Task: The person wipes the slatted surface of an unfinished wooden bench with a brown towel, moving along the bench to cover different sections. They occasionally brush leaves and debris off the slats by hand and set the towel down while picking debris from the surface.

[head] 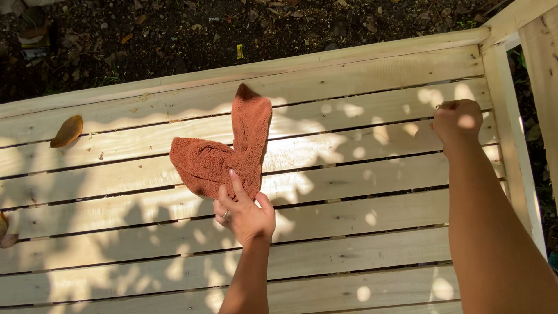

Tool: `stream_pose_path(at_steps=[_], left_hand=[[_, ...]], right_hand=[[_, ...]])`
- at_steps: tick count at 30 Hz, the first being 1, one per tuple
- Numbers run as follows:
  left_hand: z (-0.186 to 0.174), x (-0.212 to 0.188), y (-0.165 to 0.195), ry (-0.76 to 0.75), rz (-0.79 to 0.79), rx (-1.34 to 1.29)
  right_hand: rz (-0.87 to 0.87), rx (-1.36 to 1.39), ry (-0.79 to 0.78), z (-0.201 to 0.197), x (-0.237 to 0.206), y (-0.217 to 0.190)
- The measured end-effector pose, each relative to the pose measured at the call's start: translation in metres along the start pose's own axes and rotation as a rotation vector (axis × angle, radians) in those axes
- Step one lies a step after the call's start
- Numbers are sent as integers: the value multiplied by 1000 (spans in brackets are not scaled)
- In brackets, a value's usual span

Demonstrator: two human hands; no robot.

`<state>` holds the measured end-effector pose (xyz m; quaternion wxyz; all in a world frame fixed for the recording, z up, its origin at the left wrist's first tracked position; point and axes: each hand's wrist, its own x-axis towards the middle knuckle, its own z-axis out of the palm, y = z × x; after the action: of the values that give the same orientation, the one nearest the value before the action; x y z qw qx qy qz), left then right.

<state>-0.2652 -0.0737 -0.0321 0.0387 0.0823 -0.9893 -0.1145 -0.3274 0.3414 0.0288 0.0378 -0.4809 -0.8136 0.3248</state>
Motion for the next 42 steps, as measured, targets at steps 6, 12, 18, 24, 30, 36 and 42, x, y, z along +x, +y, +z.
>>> stream_pose_path(at_steps=[6, 12, 18, 24, 30, 36, 42], left_hand=[[-4, 5, 6, 44, 14, -25], [1, 10, 6, 37, 20, -30], [4, 14, 6, -1, -1, -15], [7, 14, 5, 33, 9, -62], [8, 15, 9, 38, 21, -94], [-18, 14, -44, 182, 383, -472], [-58, 59, -202, 95, -261, -67]], right_hand=[[-1158, 694, -289, -21, 5, -100], [-405, 558, -214, 63, -38, -104], [-525, -128, 89, 135, -173, -52], [-521, -238, -6, 175, -272, -47], [-510, -323, -6, 170, -271, -61], [-513, -361, 16, 173, -271, -69], [-562, -344, 75, 187, -266, -64]])
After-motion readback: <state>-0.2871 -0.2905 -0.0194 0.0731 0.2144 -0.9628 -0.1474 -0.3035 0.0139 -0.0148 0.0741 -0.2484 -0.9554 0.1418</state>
